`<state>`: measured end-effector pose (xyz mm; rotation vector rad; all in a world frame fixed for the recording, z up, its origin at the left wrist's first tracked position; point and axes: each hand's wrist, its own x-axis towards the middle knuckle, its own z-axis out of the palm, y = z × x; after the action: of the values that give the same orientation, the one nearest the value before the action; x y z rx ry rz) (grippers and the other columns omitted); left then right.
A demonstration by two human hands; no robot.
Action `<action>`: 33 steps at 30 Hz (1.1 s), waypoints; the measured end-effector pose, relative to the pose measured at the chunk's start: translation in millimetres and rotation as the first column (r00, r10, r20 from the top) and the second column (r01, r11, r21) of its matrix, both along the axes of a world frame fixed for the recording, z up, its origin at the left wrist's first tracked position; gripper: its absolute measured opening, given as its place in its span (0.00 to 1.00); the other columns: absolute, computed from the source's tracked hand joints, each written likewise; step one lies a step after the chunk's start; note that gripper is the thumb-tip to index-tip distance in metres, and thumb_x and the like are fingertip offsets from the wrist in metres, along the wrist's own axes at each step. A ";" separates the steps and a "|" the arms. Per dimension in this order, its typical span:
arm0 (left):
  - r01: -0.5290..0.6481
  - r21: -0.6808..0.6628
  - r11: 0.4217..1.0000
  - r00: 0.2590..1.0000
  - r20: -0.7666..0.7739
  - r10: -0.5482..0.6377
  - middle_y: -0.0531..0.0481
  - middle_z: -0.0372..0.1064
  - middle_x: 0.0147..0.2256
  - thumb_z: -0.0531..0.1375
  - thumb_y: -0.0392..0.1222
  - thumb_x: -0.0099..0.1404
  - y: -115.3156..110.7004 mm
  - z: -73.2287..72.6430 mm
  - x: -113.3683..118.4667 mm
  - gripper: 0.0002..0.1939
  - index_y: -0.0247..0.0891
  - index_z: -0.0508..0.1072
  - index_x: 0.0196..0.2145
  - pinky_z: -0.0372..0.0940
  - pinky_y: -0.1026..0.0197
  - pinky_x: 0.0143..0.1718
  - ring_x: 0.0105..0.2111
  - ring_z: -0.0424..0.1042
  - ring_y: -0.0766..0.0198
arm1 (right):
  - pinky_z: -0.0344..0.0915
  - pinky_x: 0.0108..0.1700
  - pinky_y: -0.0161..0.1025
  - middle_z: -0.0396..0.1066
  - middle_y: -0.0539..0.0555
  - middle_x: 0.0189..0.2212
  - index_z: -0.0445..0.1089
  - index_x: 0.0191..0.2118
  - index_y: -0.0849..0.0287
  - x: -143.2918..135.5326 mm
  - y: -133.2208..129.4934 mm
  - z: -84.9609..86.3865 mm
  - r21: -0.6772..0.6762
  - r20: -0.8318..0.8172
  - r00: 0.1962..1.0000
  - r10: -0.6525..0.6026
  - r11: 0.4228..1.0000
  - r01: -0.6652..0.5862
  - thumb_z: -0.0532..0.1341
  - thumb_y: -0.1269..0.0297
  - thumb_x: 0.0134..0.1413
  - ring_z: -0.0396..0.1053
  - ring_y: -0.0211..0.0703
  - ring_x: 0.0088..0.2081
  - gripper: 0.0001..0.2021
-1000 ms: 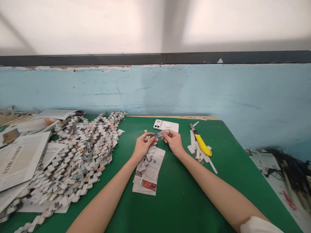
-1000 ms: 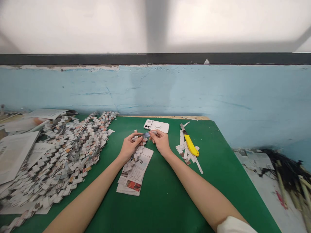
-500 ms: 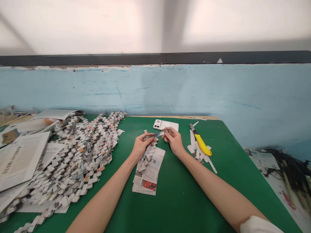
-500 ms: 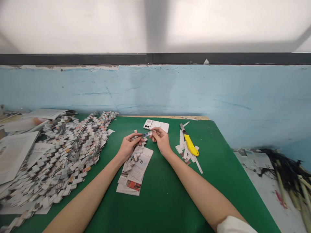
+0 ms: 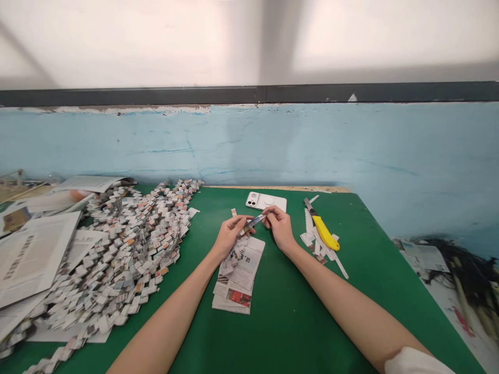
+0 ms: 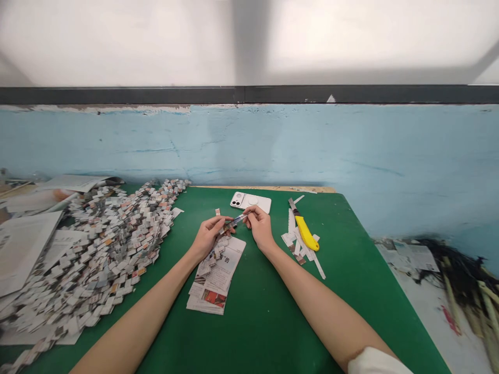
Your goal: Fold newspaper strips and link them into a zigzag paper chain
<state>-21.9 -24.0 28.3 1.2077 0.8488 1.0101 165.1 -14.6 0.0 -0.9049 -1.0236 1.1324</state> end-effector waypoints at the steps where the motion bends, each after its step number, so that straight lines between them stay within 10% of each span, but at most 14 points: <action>1: 0.009 -0.001 1.000 1.000 -0.022 -0.010 0.42 0.78 0.31 0.62 0.55 0.67 -0.3 1.1 0.0 0.22 0.32 0.78 0.47 0.68 0.59 0.34 0.30 0.74 0.60 | 0.55 0.26 0.34 0.68 0.47 0.21 0.73 0.35 0.58 0.0 -0.9 0.8 0.008 0.027 1.000 0.007 1.000 -0.007 0.59 0.65 0.59 0.58 0.34 0.21 0.06; 22: -0.135 0.028 0.990 0.977 -0.163 0.138 0.46 0.76 0.23 0.68 0.47 0.61 -0.1 -6.6 3.6 0.16 0.34 0.84 0.42 0.62 0.62 0.26 0.23 0.69 0.63 | 0.53 0.24 0.34 0.69 0.48 0.20 0.72 0.30 0.58 -2.9 1.7 -0.2 -0.050 0.052 0.998 -0.037 0.998 0.040 0.60 0.66 0.51 0.58 0.34 0.20 0.04; 33: -0.029 0.078 0.997 0.986 -0.160 0.041 0.42 0.78 0.29 0.66 0.50 0.63 -4.5 1.2 1.2 0.22 0.33 0.81 0.49 0.65 0.60 0.32 0.30 0.74 0.58 | 0.52 0.24 0.34 0.66 0.47 0.19 0.70 0.30 0.57 -0.2 0.5 0.2 -0.043 0.033 0.997 -0.073 0.996 0.074 0.59 0.66 0.52 0.56 0.34 0.20 0.04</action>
<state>-20.7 -28.6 29.4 1.3573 0.9681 0.9894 164.9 -14.1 0.3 -0.9910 -0.9861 1.0858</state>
